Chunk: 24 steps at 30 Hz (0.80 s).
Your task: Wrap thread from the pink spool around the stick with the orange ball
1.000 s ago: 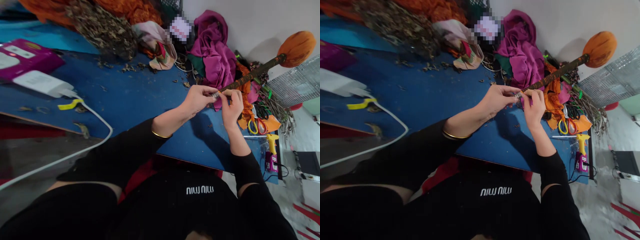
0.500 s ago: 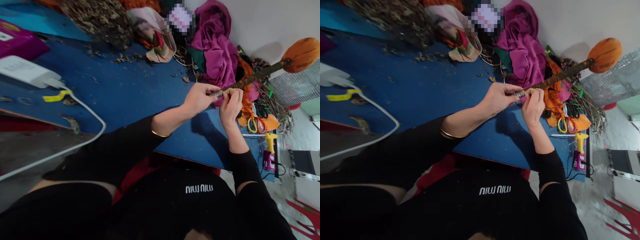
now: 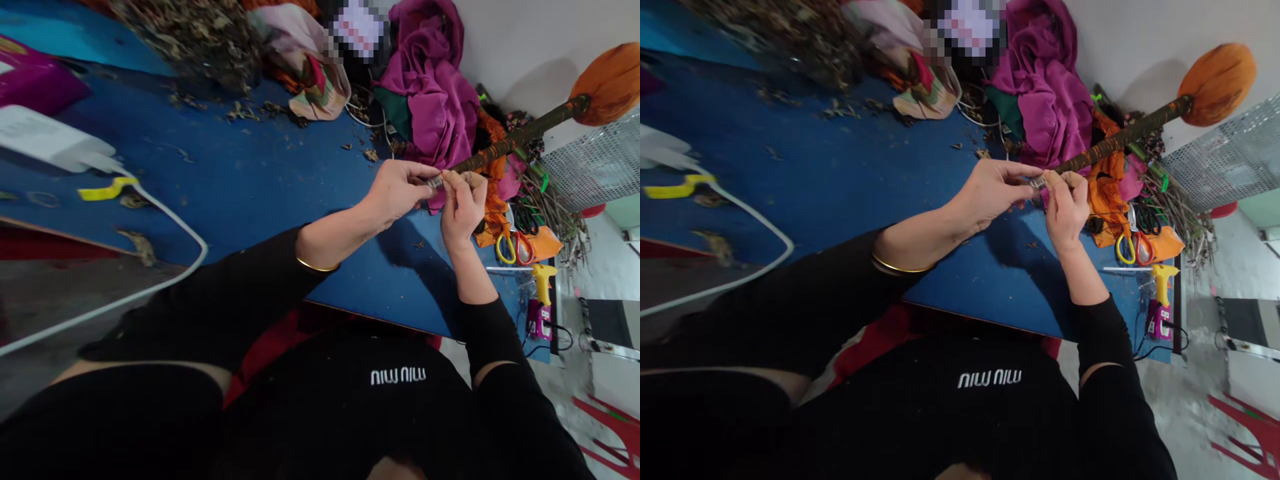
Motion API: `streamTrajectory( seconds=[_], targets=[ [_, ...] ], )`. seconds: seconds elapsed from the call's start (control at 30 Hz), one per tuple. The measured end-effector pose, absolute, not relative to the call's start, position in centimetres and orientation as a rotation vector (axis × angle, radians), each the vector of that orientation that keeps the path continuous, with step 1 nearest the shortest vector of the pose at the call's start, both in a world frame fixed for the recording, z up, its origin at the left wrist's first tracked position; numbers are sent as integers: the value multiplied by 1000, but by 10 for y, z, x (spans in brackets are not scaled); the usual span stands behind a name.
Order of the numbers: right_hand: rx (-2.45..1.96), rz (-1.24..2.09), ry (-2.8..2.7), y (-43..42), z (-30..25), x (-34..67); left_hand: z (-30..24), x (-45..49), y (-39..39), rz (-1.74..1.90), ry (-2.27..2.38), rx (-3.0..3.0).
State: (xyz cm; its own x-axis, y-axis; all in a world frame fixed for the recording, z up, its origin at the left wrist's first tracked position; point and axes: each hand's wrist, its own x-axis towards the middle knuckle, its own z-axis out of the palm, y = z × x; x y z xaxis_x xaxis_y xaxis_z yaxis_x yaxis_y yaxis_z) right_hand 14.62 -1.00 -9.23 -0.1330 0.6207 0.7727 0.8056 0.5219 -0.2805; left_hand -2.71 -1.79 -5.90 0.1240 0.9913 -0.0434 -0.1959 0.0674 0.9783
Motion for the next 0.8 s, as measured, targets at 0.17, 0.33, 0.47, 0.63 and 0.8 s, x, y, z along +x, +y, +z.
streamTrajectory(
  seconds=[0.17,0.33,0.47,0.63,0.8],
  targets=[
    [-1059,-546,-1926,5,-106,159,-51,-29,-22,1178,984,1031],
    [-955,-736,-2022,7,-111,170,-55,-26,-20,1178,976,1025],
    [-834,-722,-2003,4,-113,170,-56,-26,-19,1184,970,1037],
    [-1000,-514,-1892,2,-115,165,-52,-27,-20,1185,967,1013],
    [-1045,-489,-1809,-2,-109,159,-54,-27,-22,1222,950,1059]
  ],
)
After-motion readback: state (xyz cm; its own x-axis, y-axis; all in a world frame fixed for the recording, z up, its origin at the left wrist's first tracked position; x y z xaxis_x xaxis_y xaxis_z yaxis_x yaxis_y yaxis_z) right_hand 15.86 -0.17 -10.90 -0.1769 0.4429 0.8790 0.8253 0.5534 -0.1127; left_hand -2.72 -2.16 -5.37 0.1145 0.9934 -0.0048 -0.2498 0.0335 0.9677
